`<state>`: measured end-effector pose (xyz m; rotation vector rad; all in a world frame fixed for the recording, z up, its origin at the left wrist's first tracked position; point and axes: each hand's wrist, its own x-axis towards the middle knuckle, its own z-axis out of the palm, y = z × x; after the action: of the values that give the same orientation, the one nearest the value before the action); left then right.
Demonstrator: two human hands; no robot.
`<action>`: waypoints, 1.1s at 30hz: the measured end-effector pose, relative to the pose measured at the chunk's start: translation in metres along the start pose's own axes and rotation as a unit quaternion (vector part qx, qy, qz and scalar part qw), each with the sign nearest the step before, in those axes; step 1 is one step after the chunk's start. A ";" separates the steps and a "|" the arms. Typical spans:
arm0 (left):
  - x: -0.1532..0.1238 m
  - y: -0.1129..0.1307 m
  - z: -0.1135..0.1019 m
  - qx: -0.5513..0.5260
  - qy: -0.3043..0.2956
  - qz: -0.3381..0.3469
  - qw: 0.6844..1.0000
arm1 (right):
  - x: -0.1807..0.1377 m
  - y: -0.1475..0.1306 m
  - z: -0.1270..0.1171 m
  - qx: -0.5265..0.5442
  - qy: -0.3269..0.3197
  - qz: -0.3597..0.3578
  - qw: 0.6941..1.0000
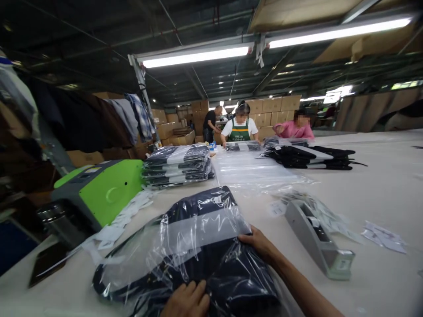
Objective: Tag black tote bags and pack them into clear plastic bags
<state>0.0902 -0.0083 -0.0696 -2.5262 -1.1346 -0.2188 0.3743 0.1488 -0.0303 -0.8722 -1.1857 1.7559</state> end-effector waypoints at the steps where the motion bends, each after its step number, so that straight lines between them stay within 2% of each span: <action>1: -0.007 -0.010 -0.008 0.009 -0.014 -0.023 1.000 | 0.010 0.004 0.011 0.011 0.000 -0.005 1.000; 4: -0.009 -0.029 -0.035 0.021 -0.071 -0.062 0.995 | 0.033 0.011 0.029 0.029 0.016 0.002 0.999; 6: 0.004 -0.028 -0.044 0.014 -0.081 -0.078 0.994 | 0.039 0.008 0.022 0.031 0.027 0.018 0.999; 9: 0.029 -0.008 -0.039 -0.010 -0.043 -0.068 0.997 | 0.030 -0.003 -0.010 0.012 0.034 0.052 0.998; 12: 0.042 0.022 -0.028 -0.029 0.025 -0.007 0.999 | 0.001 -0.019 -0.043 -0.030 0.022 0.103 0.994; 14: 0.038 0.039 -0.024 -0.037 0.058 0.019 0.997 | -0.020 -0.027 -0.057 -0.049 0.012 0.133 0.990; 17: 0.021 0.053 -0.029 -0.048 0.065 0.008 0.997 | -0.038 -0.032 -0.065 -0.053 0.018 0.143 0.988; 21: -0.002 0.048 -0.043 -0.068 0.032 -0.003 0.997 | -0.025 -0.026 -0.056 -0.110 0.061 0.140 0.982; 26: -0.008 0.007 -0.050 -0.069 -0.048 -0.057 0.995 | 0.021 -0.011 -0.023 -0.220 0.143 0.077 0.962; 29: -0.005 -0.011 -0.058 -0.065 -0.111 -0.107 0.986 | 0.041 -0.013 -0.009 -0.278 0.188 0.043 0.941; 31: -0.002 -0.010 -0.067 -0.097 -0.117 -0.125 0.980 | 0.039 -0.021 -0.008 -0.316 0.220 0.020 0.923; 33: 0.003 0.000 -0.076 -0.141 -0.086 -0.120 0.979 | 0.019 -0.029 -0.014 -0.351 0.237 -0.015 0.906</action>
<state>0.0930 -0.0360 0.0015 -2.6884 -1.5805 -0.2414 0.3852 0.1777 -0.0091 -1.5811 -1.4842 0.9688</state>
